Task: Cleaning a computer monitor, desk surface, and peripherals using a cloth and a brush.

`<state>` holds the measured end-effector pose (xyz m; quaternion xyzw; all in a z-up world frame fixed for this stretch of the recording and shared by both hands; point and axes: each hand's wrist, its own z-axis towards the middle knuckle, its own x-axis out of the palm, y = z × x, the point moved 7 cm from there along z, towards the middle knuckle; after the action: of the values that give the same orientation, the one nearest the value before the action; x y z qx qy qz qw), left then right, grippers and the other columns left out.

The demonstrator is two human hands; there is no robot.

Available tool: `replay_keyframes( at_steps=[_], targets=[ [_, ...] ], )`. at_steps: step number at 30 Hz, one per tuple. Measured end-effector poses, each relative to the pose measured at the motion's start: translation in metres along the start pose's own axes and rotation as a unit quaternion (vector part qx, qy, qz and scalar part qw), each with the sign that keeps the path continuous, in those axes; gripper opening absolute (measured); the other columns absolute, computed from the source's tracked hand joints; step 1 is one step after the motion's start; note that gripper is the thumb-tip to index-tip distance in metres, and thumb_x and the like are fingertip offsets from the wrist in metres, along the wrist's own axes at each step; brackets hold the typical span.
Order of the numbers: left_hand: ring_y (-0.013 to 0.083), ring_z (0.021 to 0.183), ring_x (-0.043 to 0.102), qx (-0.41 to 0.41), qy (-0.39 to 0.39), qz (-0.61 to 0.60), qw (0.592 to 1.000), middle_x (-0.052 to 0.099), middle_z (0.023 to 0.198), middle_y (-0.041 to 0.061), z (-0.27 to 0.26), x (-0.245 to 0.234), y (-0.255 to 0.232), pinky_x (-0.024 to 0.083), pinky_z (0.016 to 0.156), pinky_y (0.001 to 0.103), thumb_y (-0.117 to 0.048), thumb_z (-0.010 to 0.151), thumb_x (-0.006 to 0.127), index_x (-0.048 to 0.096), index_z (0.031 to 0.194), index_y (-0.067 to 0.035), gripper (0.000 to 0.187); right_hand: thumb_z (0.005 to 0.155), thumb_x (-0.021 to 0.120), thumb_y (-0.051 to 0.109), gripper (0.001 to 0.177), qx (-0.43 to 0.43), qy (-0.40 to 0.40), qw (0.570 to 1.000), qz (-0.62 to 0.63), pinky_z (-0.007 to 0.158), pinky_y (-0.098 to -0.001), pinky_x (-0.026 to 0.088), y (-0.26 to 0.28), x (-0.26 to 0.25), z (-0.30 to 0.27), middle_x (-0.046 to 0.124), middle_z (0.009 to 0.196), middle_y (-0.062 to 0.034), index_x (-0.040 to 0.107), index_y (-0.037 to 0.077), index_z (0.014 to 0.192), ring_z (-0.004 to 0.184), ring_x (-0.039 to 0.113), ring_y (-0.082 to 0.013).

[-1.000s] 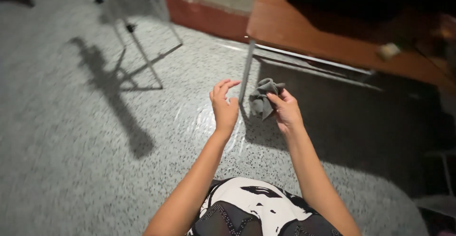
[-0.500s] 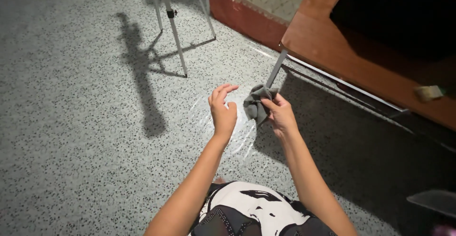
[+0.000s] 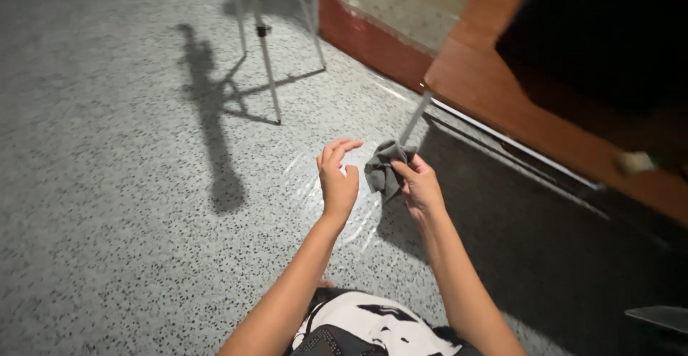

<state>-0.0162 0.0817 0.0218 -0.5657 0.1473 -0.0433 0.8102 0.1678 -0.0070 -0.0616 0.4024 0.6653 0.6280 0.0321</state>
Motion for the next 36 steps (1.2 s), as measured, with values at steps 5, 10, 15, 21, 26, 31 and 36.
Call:
replay_keyframes(
  at_steps=[5,10,15,21,26,31,36],
  targets=[
    [0.0303,0.123,0.055,0.035,-0.052,0.025,0.998,0.065,0.126,0.01,0.022,-0.041,0.01,0.043,0.106,0.04,0.009,0.077,0.053,0.075,0.113,-0.012,0.047,0.093,0.067,0.0,0.028,0.013,0.041,0.999,0.021,0.093,-0.0337,0.057,-0.012,0.042,0.024,0.073,0.112,-0.0104,0.068,-0.001,0.121,0.102,0.071,-0.0194],
    [0.0288,0.121,0.057,0.023,-0.074,0.028,0.997,0.067,0.124,0.009,0.058,-0.09,0.026,0.045,0.105,0.038,0.007,0.078,0.054,0.075,0.112,-0.012,0.044,0.094,0.068,0.003,0.03,0.015,0.073,0.996,0.049,0.096,-0.0362,0.057,-0.031,0.091,0.062,0.072,0.114,-0.0108,0.065,-0.001,0.124,0.105,0.071,-0.0204],
    [0.0285,0.117,0.058,0.035,-0.092,0.049,0.994,0.069,0.121,0.007,0.099,-0.149,0.038,0.046,0.1,0.036,0.007,0.078,0.054,0.076,0.11,-0.013,0.044,0.094,0.066,0.004,0.03,0.024,0.083,0.993,0.077,0.094,-0.0372,0.058,-0.051,0.16,0.095,0.073,0.115,-0.0107,0.066,0.002,0.124,0.105,0.071,-0.022],
    [0.0276,0.115,0.061,0.072,-0.13,0.06,0.987,0.071,0.118,0.006,0.153,-0.202,0.071,0.044,0.102,0.036,0.006,0.08,0.055,0.075,0.109,-0.012,0.04,0.095,0.064,0.014,0.024,0.053,0.059,0.995,0.059,0.077,-0.0335,0.056,-0.096,0.207,0.152,0.07,0.103,-0.008,0.065,0.006,0.117,0.091,0.067,-0.0203],
    [0.0275,0.112,0.061,0.05,-0.149,0.048,0.986,0.071,0.115,0.007,0.202,-0.225,0.092,0.046,0.097,0.036,0.007,0.079,0.055,0.075,0.108,-0.012,0.039,0.086,0.055,0.007,0.026,0.017,0.047,0.998,0.047,0.076,-0.034,0.058,-0.102,0.251,0.199,0.067,0.097,-0.0068,0.064,0.006,0.11,0.086,0.065,-0.0191],
    [0.0282,0.113,0.062,0.073,-0.175,0.056,0.98,0.071,0.114,0.007,0.271,-0.23,0.129,0.045,0.099,0.037,0.007,0.076,0.056,0.075,0.106,-0.011,0.04,0.073,0.042,-0.002,0.04,-0.09,0.058,0.992,-0.073,0.079,-0.029,0.056,-0.061,0.326,0.235,0.075,0.105,-0.007,0.066,0.004,0.105,0.09,0.068,-0.0177],
    [0.0287,0.111,0.063,0.071,-0.155,0.061,0.983,0.071,0.114,0.009,0.357,-0.237,0.139,0.043,0.098,0.039,0.007,0.076,0.055,0.075,0.107,-0.01,0.041,0.084,0.046,0.011,0.028,-0.039,0.098,0.993,-0.057,0.049,-0.0272,0.042,-0.077,0.361,0.328,0.067,0.077,-0.0074,0.07,0.001,0.096,0.058,0.055,-0.0143]
  ],
)
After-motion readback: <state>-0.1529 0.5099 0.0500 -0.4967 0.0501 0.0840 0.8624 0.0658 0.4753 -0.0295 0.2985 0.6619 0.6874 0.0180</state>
